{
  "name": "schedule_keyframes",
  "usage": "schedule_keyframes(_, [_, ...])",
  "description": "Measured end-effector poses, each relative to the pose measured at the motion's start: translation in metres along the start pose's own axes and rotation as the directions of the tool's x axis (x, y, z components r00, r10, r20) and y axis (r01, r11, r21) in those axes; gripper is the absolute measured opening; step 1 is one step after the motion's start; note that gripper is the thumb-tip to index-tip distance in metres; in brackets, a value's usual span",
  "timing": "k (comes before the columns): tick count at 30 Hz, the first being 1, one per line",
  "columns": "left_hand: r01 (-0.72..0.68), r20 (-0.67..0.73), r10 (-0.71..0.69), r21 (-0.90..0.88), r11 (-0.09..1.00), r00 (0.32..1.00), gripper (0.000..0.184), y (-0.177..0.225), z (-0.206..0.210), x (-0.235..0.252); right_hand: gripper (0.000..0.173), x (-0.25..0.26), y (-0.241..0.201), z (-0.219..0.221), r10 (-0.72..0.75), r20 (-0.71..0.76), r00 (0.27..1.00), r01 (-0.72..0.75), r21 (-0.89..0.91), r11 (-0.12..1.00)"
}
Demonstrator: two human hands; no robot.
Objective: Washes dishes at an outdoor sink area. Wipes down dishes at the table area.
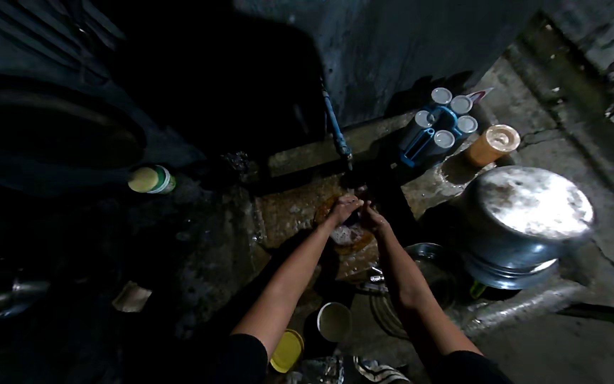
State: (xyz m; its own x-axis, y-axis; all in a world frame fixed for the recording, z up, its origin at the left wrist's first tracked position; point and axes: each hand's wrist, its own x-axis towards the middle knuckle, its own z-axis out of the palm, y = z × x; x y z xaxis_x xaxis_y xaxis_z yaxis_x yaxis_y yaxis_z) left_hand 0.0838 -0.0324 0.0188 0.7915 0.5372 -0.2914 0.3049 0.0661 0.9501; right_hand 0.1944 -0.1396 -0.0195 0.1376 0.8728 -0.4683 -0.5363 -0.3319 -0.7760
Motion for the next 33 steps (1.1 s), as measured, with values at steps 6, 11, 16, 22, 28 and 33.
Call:
schedule_keyframes(6, [0.080,-0.013,-0.084,-0.198,0.977,0.996,0.040,-0.001,-0.013,0.007,0.044,0.008,-0.035,0.018,0.176,0.035,0.984,-0.149,-0.384,0.911])
schedule_keyframes(11, [0.117,-0.065,-0.131,-0.187,0.975,0.989,0.047,0.008,-0.017,0.017,0.049,0.028,-0.025,0.018,0.080,-0.022,0.997,-0.078,-0.603,0.794])
schedule_keyframes(16, [0.104,-0.172,-0.152,-0.260,0.960,0.973,0.044,0.017,0.009,0.021,0.057,0.006,-0.026,0.041,-0.024,-0.110,0.994,-0.077,-0.824,0.561])
schedule_keyframes(22, [0.267,-0.428,-0.444,-0.413,0.871,0.787,0.044,0.014,0.036,0.014,0.043,-0.032,-0.032,0.077,0.001,-0.320,0.948,-0.319,-0.945,0.069])
schedule_keyframes(28, [0.350,-0.168,-0.451,-0.421,0.837,0.877,0.038,0.025,0.015,-0.080,0.081,-0.099,-0.010,0.095,-0.204,-0.211,0.956,-0.082,-0.859,0.505])
schedule_keyframes(33, [0.298,-0.135,-0.268,0.322,0.899,0.954,0.038,-0.045,-0.033,-0.217,0.057,-0.191,0.025,0.116,0.179,-0.022,0.984,-0.076,-0.952,0.298])
